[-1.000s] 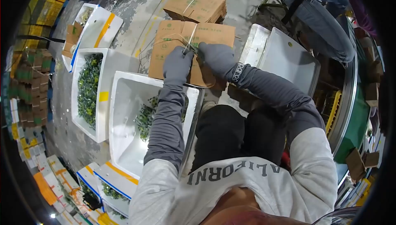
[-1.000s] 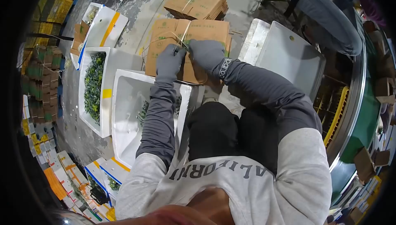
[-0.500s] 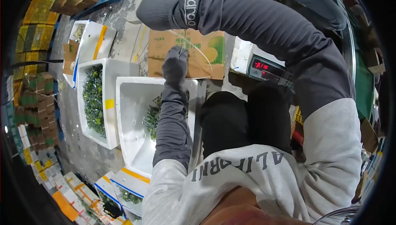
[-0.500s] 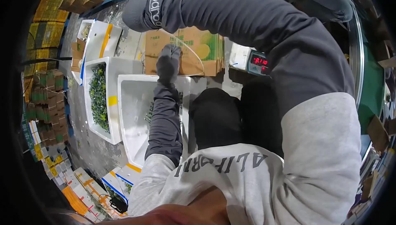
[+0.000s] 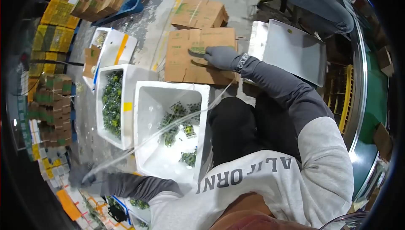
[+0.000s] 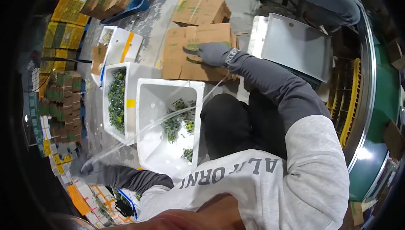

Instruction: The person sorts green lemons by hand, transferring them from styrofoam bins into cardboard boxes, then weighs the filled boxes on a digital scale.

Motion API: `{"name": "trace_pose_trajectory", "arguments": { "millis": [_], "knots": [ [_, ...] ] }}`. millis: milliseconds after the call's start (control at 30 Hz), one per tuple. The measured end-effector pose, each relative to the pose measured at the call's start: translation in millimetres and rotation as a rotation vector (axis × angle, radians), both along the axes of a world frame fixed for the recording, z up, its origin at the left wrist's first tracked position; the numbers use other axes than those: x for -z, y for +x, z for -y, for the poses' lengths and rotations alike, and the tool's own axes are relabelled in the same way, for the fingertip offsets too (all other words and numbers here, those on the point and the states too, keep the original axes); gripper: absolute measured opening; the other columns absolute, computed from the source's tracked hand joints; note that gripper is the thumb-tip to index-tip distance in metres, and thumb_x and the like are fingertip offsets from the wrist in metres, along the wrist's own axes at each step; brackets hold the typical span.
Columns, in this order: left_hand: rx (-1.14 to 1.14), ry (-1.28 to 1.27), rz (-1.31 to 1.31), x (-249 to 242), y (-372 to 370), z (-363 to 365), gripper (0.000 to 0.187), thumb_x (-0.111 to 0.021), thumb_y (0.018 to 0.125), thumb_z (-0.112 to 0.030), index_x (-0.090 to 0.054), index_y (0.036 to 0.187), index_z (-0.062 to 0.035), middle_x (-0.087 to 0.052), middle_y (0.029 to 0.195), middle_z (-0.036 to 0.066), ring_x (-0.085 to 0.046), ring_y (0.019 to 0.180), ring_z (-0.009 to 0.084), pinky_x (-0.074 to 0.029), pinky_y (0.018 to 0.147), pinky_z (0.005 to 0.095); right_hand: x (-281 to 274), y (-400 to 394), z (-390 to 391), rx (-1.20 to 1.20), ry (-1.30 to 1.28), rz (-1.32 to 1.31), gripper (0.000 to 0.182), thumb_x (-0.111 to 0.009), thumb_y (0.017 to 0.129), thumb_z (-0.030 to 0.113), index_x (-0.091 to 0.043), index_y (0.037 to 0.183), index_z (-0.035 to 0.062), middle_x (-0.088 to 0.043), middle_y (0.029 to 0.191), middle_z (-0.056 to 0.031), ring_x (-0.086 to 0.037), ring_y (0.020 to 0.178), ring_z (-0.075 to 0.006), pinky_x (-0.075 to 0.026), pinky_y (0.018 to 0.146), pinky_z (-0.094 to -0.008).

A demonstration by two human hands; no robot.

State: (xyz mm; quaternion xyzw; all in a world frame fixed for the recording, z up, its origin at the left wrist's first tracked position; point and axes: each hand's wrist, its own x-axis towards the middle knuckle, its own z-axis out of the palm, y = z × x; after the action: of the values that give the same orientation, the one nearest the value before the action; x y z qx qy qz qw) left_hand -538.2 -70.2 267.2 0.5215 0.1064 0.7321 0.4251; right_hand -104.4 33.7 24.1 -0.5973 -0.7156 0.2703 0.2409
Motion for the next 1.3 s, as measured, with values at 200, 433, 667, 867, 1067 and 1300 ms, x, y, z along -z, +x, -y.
{"name": "trace_pose_trajectory", "arguments": {
  "millis": [200,433,667,867,1067,1300],
  "knots": [
    [-0.549,0.307,-0.357,-32,-7,44,0.021,-0.050,0.095,-0.026,-0.051,0.091,-0.0049,-0.045,0.075,0.005,-0.046,0.070,0.0168,-0.041,0.064,0.0295,-49,53,47,0.292,0.007,-0.623,0.034,-0.051,0.095,0.036,-0.059,0.092,0.0027,-0.062,0.076,-0.0060,-0.059,0.069,-0.0127,-0.047,0.065,-0.0277],
    [-0.476,-0.022,-0.289,26,143,-19,0.020,-0.049,0.095,-0.024,-0.050,0.089,-0.0052,-0.041,0.072,0.003,-0.041,0.064,0.0151,-0.041,0.063,0.0272,2,186,264,1.536,0.519,-0.479,0.024,-0.051,0.094,0.023,-0.058,0.106,0.0037,-0.065,0.084,-0.0083,-0.062,0.079,-0.0194,-0.049,0.069,-0.0331],
    [-0.224,-0.088,-0.274,17,235,-7,0.020,-0.046,0.095,-0.023,-0.047,0.081,-0.0088,-0.029,0.063,-0.002,-0.026,0.049,0.0088,-0.033,0.051,0.0210,191,227,382,1.574,-0.236,-0.745,0.030,-0.053,0.087,0.028,-0.058,0.101,0.0023,-0.063,0.080,-0.0169,-0.062,0.057,-0.0246,-0.050,0.054,-0.0362],
    [0.682,-0.142,-0.399,29,297,2,0.013,-0.053,0.093,-0.018,-0.044,0.094,-0.0078,-0.032,0.067,-0.002,-0.026,0.049,0.0068,-0.027,0.046,0.0209,155,221,358,1.539,-0.408,-0.010,0.048,-0.055,0.086,0.045,-0.058,0.112,0.0047,-0.064,0.096,-0.0180,-0.065,0.079,-0.0279,-0.051,0.069,-0.0403],
    [0.956,-0.295,-0.166,36,372,-2,0.024,-0.053,0.095,-0.031,-0.049,0.100,-0.0075,-0.033,0.061,-0.004,-0.029,0.045,0.0068,-0.025,0.041,0.0206,-37,154,285,0.785,0.372,-0.557,0.064,-0.061,0.086,0.039,-0.039,0.140,0.0127,-0.058,0.115,-0.0097,-0.061,0.083,-0.0152,-0.050,0.079,-0.0306],
    [0.484,-0.085,-0.394,-14,444,11,0.029,-0.057,0.094,-0.025,-0.051,0.108,-0.0003,-0.035,0.058,-0.003,-0.029,0.044,0.0040,-0.023,0.039,0.0215,-147,103,227,-0.063,-0.009,-0.997,0.055,-0.064,0.081,0.020,-0.046,0.129,-0.0004,-0.060,0.095,-0.0092,-0.058,0.087,-0.0153,-0.047,0.079,-0.0279]
  ]
}}
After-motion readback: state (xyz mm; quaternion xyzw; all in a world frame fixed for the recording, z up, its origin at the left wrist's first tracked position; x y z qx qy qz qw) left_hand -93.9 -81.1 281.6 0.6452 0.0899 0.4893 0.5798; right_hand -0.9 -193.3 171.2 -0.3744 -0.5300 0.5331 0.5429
